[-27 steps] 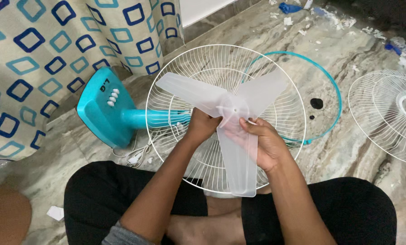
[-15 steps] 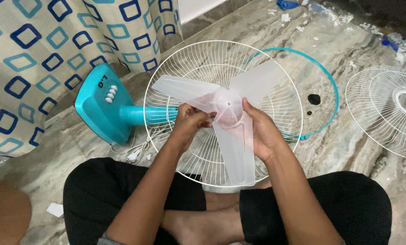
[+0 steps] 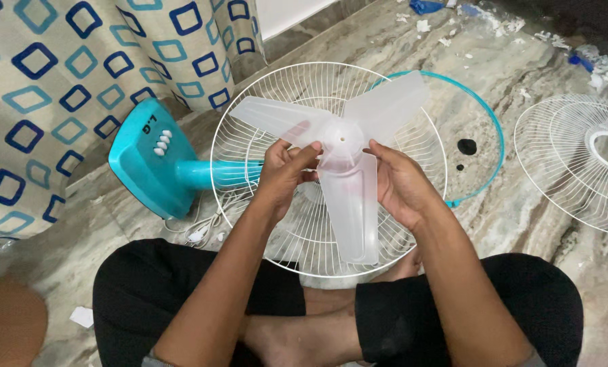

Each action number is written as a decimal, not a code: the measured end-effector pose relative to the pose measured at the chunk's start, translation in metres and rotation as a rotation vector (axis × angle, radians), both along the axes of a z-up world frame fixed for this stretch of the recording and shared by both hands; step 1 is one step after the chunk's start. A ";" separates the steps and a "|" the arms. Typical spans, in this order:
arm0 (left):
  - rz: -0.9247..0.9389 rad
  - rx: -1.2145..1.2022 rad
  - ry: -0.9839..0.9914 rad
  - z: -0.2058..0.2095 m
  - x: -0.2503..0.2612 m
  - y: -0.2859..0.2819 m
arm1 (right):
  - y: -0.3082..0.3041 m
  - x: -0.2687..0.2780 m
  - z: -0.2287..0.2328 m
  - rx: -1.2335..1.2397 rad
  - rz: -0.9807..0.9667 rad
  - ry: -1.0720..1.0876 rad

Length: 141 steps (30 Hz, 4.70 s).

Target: The person disassembles a standing fan by removing the fan blades, the front grill, and the central hub cap. They use a screwdriver to loosen screws on the motor housing.

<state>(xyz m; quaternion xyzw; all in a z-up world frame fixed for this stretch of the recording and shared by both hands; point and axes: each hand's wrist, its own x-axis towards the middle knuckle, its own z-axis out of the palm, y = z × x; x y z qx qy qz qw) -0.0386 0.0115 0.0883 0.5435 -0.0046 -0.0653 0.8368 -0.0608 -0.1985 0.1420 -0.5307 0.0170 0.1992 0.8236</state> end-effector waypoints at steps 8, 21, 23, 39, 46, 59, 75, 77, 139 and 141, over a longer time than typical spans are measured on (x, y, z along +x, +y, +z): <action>-0.044 0.002 -0.046 0.019 0.014 -0.029 | -0.042 0.003 0.005 0.055 -0.119 -0.086; -0.024 0.800 -0.472 -0.002 0.041 -0.011 | -0.067 0.007 -0.008 0.052 -0.254 -0.162; -0.055 0.765 -0.455 -0.011 0.038 -0.017 | -0.067 0.006 -0.011 0.049 -0.243 -0.154; 0.170 0.994 -0.374 -0.007 0.030 -0.019 | -0.070 0.007 -0.022 0.025 -0.238 -0.126; 0.147 0.764 -0.529 -0.014 0.030 -0.022 | -0.071 0.009 -0.027 0.012 -0.246 -0.107; 0.403 0.905 -0.738 0.015 0.008 -0.047 | -0.069 0.006 -0.022 0.027 -0.232 -0.118; -0.032 0.220 -0.237 0.019 0.023 -0.147 | -0.122 0.001 -0.007 0.046 -0.424 -0.232; -0.041 0.189 -0.215 0.021 0.027 -0.160 | -0.131 -0.002 -0.004 0.006 -0.391 -0.248; -0.652 0.662 -0.429 -0.166 0.047 -0.502 | -0.490 -0.044 -0.206 0.546 -1.832 0.397; -0.547 0.575 -0.460 -0.165 0.051 -0.501 | -0.480 -0.041 -0.194 0.489 -1.829 0.414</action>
